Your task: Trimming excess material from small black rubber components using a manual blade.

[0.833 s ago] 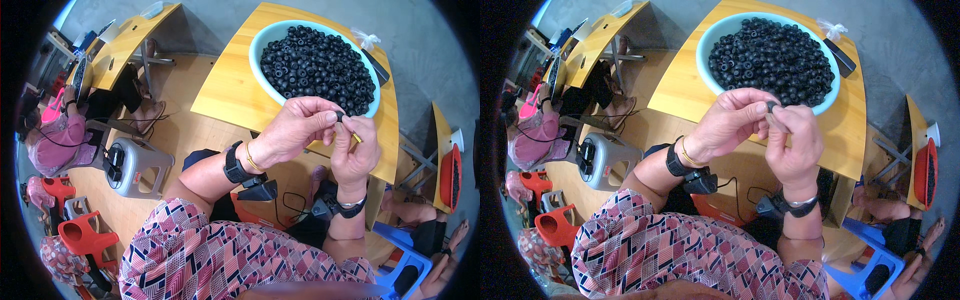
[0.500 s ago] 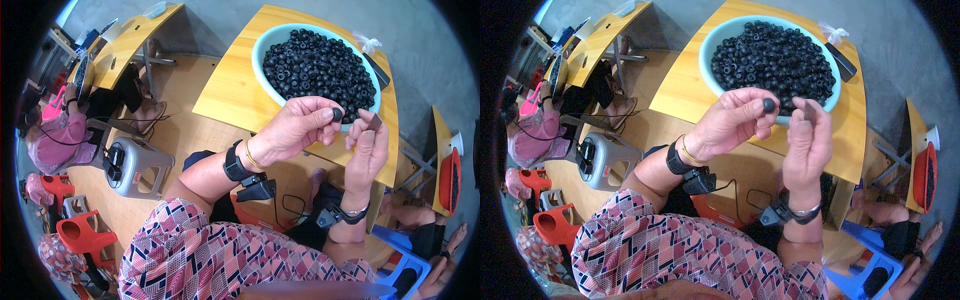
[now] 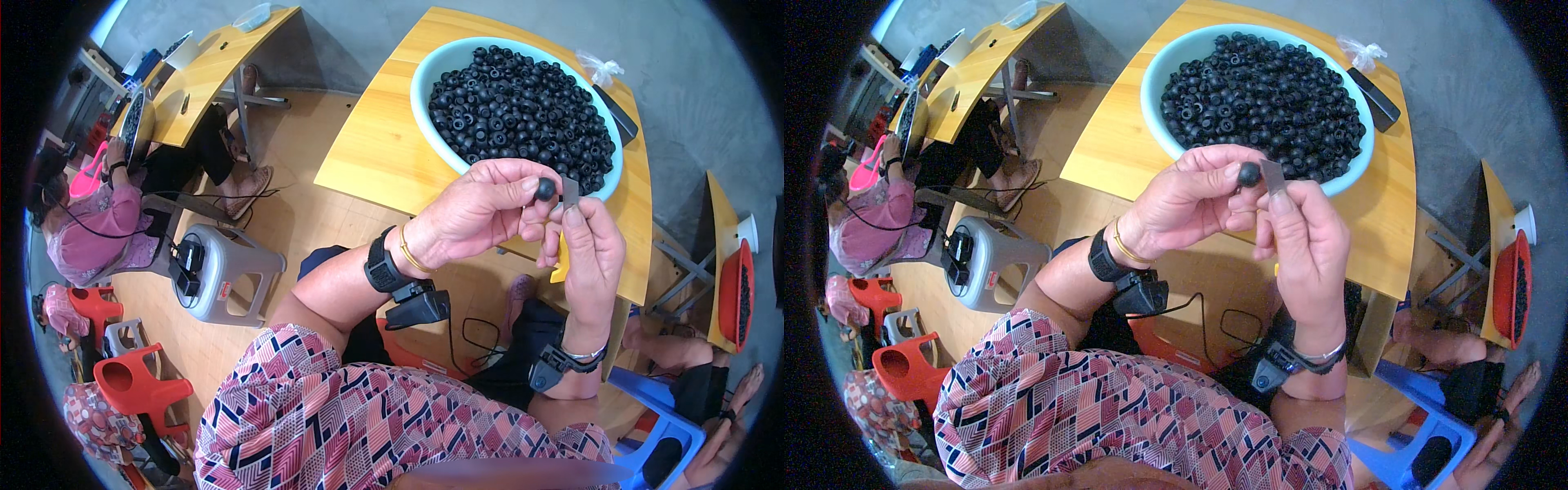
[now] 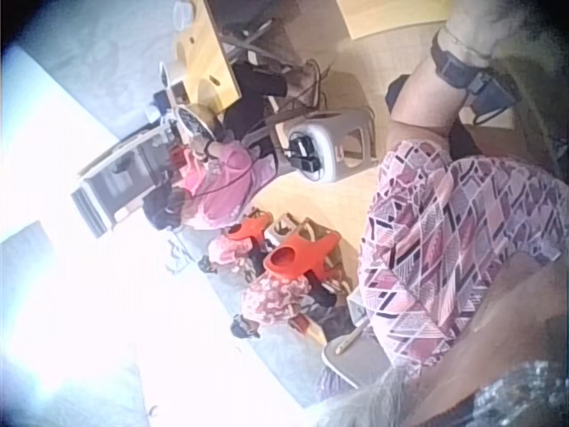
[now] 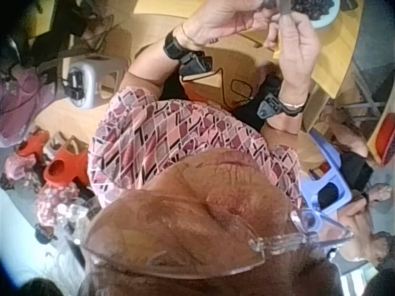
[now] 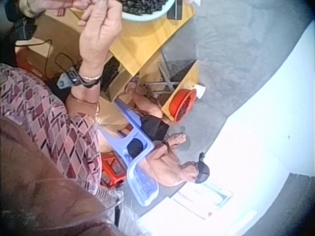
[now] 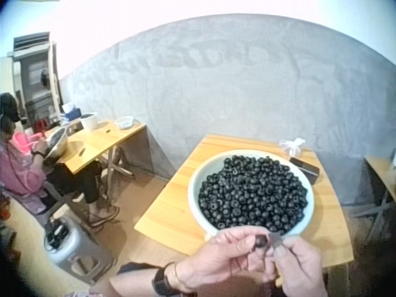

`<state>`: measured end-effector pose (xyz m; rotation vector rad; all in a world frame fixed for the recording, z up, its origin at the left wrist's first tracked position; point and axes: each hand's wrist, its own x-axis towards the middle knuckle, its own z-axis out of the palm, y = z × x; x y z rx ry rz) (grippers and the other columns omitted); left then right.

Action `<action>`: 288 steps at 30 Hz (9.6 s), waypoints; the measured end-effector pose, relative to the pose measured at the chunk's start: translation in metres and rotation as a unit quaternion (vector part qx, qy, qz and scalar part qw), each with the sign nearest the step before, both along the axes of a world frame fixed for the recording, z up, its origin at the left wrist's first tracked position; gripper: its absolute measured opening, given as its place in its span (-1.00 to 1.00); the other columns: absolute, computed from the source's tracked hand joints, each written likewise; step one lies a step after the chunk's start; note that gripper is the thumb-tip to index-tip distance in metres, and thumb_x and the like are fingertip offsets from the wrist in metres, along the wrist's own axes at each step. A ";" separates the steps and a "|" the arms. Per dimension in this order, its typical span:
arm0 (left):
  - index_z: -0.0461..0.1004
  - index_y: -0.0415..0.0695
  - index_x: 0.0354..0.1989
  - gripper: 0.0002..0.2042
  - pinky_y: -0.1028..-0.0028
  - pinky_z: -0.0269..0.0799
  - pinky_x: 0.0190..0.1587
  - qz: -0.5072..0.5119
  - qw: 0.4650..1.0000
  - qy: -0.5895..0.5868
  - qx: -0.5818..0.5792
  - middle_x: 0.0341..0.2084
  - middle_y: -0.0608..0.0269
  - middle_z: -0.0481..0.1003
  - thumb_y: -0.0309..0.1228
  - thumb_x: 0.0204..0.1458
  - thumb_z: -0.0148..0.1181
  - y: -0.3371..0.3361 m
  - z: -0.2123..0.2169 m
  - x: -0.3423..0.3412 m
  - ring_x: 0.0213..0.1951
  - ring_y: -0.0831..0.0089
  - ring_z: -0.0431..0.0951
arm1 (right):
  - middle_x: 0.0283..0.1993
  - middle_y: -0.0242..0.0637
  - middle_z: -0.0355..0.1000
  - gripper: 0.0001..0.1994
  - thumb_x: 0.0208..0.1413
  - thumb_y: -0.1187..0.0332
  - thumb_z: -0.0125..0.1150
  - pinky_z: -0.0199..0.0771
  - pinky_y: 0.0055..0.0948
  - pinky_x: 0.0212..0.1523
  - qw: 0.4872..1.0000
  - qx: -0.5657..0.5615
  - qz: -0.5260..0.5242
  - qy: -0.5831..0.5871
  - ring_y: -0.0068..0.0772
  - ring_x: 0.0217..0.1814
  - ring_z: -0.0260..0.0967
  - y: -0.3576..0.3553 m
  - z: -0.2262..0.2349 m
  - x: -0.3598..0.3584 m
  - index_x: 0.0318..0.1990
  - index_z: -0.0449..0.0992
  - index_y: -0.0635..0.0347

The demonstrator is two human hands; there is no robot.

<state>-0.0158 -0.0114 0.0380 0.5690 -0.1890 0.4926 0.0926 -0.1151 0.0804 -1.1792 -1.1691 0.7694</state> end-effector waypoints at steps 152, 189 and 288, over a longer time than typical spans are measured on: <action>0.38 -0.28 -0.19 -0.79 0.64 0.30 -0.48 0.163 0.969 0.082 0.167 -0.42 0.25 0.41 -0.42 0.04 0.00 -0.006 0.002 0.002 -0.52 0.60 0.33 | -0.55 -0.39 0.35 -0.86 0.12 0.41 -0.08 0.25 -0.64 -0.45 0.976 -0.011 -0.048 -0.210 -0.63 -0.50 0.25 -0.002 -0.002 -0.004 -0.38 0.35 0.30; 0.46 -0.25 -0.38 -0.87 0.64 0.30 -0.58 0.009 0.984 0.132 0.122 -0.61 0.29 0.41 -0.44 -0.05 0.14 0.000 0.017 -0.011 -0.61 0.60 0.37 | -0.40 -0.21 0.42 -0.79 -0.09 0.53 0.15 0.35 -0.55 -0.36 0.951 0.127 -0.014 -0.283 -0.41 -0.38 0.40 0.001 0.001 0.015 -0.23 0.42 0.30; 0.40 -0.28 -0.26 -0.80 0.71 0.28 -0.68 0.099 0.952 0.177 0.231 -0.43 0.24 0.46 -0.46 -0.06 0.13 0.005 0.020 -0.016 -0.61 0.63 0.39 | -0.31 -0.30 0.36 -0.73 -0.05 0.53 0.13 0.30 -0.59 -0.38 0.954 0.144 -0.029 -0.261 -0.57 -0.43 0.26 0.011 -0.020 0.021 -0.15 0.31 0.24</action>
